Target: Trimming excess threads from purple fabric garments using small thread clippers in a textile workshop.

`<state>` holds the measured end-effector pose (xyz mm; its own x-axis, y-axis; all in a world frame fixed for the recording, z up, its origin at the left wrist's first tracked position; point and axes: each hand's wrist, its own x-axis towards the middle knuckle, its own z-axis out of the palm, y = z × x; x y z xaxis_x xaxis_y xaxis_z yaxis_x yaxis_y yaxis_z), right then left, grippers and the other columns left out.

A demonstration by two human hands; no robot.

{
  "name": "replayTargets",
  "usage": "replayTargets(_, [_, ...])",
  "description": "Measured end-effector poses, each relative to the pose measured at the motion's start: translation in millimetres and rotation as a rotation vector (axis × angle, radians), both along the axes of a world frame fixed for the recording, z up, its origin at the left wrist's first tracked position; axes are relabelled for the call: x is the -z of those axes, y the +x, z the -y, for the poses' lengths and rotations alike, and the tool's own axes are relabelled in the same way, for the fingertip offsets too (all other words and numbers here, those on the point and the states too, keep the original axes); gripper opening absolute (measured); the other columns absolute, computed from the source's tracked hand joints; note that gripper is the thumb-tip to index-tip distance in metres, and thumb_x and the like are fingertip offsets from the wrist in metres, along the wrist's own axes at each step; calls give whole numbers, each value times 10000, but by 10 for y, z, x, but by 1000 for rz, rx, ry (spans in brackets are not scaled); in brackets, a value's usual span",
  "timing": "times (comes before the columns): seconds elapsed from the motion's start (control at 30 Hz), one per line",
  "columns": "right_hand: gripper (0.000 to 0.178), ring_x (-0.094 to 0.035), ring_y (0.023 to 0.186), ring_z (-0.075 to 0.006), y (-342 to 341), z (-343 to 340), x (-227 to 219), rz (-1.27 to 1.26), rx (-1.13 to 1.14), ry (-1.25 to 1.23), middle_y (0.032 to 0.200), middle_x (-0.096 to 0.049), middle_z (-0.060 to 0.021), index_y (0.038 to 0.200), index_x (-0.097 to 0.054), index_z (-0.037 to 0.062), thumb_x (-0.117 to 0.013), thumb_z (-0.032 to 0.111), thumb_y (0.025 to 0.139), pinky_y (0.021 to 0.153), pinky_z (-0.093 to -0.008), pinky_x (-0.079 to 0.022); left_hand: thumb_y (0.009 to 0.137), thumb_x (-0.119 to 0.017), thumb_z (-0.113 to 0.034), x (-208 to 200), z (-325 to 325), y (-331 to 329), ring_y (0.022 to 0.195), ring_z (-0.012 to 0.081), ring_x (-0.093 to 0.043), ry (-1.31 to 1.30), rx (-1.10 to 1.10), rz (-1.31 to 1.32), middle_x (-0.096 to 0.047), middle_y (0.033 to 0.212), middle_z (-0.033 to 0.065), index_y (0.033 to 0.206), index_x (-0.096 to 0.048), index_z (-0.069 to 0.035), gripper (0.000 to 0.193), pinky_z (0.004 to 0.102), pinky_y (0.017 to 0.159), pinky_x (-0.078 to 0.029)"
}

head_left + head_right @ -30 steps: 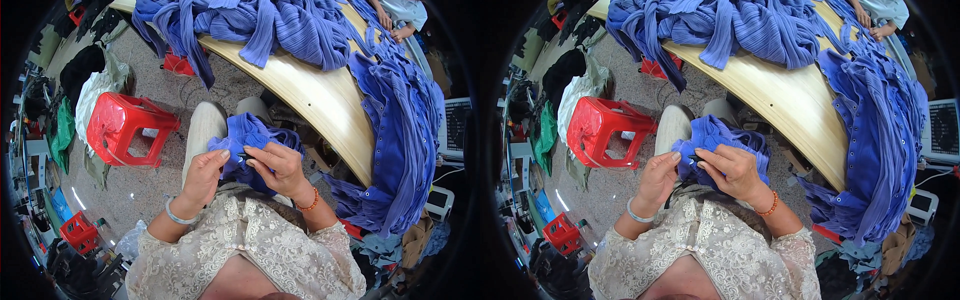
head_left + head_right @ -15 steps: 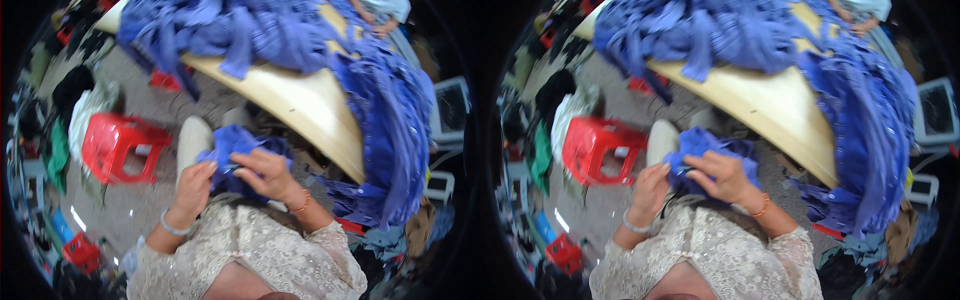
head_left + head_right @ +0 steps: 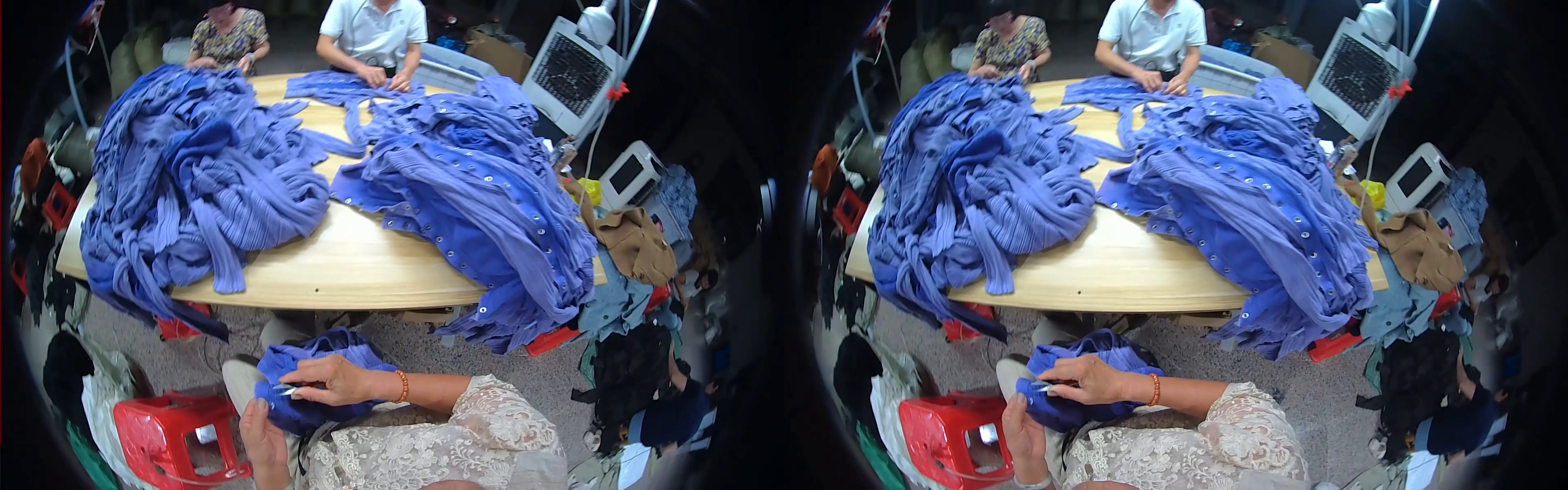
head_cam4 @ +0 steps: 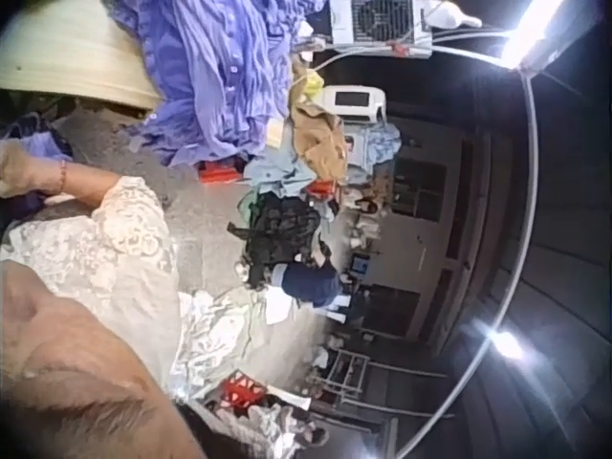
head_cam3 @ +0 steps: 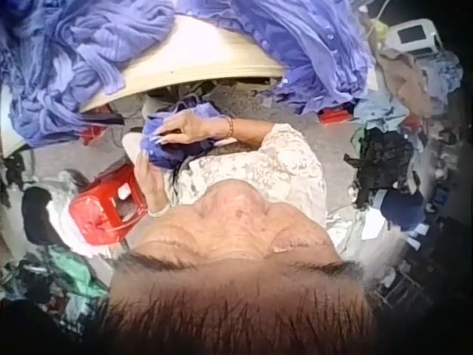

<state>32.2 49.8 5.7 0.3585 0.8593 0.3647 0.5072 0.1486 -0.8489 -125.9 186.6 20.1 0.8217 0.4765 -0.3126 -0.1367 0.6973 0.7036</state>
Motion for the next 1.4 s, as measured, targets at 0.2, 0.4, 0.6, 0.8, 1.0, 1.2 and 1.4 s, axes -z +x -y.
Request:
replayTargets(0.2, [334, -576, 652, -255, -18, 102, -61, 12, 62, 30, 773, -576, -109, 1168, -613, 57, -644, 208, 872, 578, -345, -431, 891, -577, -101, 141, -120, -72, 987, 201, -626, 65, 66, -19, -632, 1090, 129, 1161, -535, 51, 312, 324, 916, -482])
replayTargets(0.4, [331, -599, 718, -216, -80, 295, -111, -22, 125, 10, 830, -626, -103, 1167, -619, 47, -656, 202, 877, 635, -322, -453, 876, -576, -100, 183, -101, -63, 1009, 233, -628, 59, 119, -6, -628, 1127, 136, 1186, -532, 36, 342, 346, 921, -492])
replayTargets(0.6, [353, -553, 819, -59, 121, 685, -476, -465, 272, 202, 944, -614, 25, 1211, -604, 54, -667, 108, 868, 743, -221, -461, 871, -577, -103, 88, 71, 34, 989, 244, -641, 55, 162, -17, -635, 1120, 143, 1179, -538, 41, 343, 367, 906, -511])
replayTargets(0.8, [226, -335, 436, -22, 1238, 1577, -1303, -736, 792, 851, 600, -434, 53, 1160, -566, 65, -491, 175, 978, 369, -189, -248, 866, -583, -99, 138, 42, 102, 979, 242, -645, 57, 166, -12, -645, 1090, 135, 1159, -551, 39, 325, 365, 899, -515])
replayTargets(1.0, [144, -335, 456, -62, 2238, 2900, -1698, -794, 965, 1248, 626, -424, 52, 881, -475, 174, -473, 266, 992, 414, -238, -286, 854, -596, -102, 166, 97, 160, 901, 227, -663, 54, 178, -34, -669, 1001, 117, 1055, -593, 24, 237, 357, 842, -539])
replayTargets(1.2, [210, -317, 453, -47, 1941, 2639, -1771, -726, 924, 1123, 662, -471, 25, 1142, -566, 115, -445, 211, 999, 437, -217, -283, 843, -595, -106, 79, 87, 13, 918, 223, -655, 58, 165, -92, -665, 1000, 113, 1014, -612, 15, 210, 356, 854, -524])
replayTargets(1.4, [265, -345, 452, -28, 1132, 1832, -1666, -417, 606, 890, 856, -651, -70, 1117, -589, 34, -453, 232, 1006, 410, -201, -279, 892, -539, -92, -103, 166, 61, 995, 200, -622, 67, 198, -52, -639, 1098, 123, 1150, -564, 73, 307, 324, 925, -466])
